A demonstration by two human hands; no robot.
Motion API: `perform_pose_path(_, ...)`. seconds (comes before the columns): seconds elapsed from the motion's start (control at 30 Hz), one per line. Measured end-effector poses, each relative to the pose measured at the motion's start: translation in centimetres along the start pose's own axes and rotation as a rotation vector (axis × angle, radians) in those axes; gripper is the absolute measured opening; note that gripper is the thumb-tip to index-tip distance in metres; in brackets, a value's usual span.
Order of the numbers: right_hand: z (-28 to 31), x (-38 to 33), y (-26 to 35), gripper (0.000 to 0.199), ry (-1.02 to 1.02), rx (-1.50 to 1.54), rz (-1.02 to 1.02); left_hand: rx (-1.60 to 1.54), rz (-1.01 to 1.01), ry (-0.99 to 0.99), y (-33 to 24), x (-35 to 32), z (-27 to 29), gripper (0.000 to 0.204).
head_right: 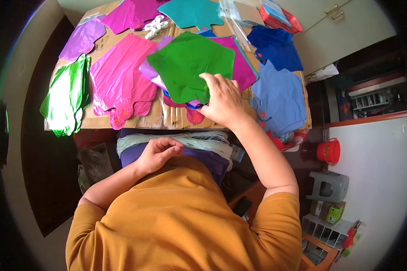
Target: Folding and packaging colorful star-shaped foil decorations into plastic sleeves with backing cards.
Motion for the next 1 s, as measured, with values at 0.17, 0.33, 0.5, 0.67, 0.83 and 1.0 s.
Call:
perform_pose_path(0.17,-1.4,0.3,-1.7,0.043,0.032,-0.01,-0.059,-0.262,0.061,0.03,0.7,1.7,-0.2,0.025)
perform_pose_path(0.33,-1.2,1.1,-3.8,0.026,0.057,0.212,-0.116,-0.455,0.143,0.038,0.6,3.0,-1.0,0.027)
perform_pose_path(0.5,4.1,-0.9,-1.1,0.036,0.18,0.669,-0.185,-0.797,-0.015,0.466,-2.4,2.6,-4.3,0.057)
perform_pose_path(0.67,2.5,-5.0,4.3,0.067,0.475,0.212,0.156,-0.95,-0.123,0.6,-3.8,2.2,-6.2,0.08)
perform_pose_path(0.83,0.0,-8.3,4.3,0.066,0.426,0.134,0.141,-0.938,-0.032,0.496,-2.3,2.0,-6.4,0.067)
perform_pose_path(1.0,-1.5,-10.2,5.3,0.061,0.291,0.046,0.132,-0.926,0.161,0.227,0.4,2.4,-6.1,0.032)
Point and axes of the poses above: each hand's wrist, its own x-axis towards the middle knuckle, its own z-axis out of the back of the hand, y = z × x, the point moved 8 cm from there along x, towards the middle knuckle, and after that the axes turned 10 degrees about y, right-handed, at the moved point
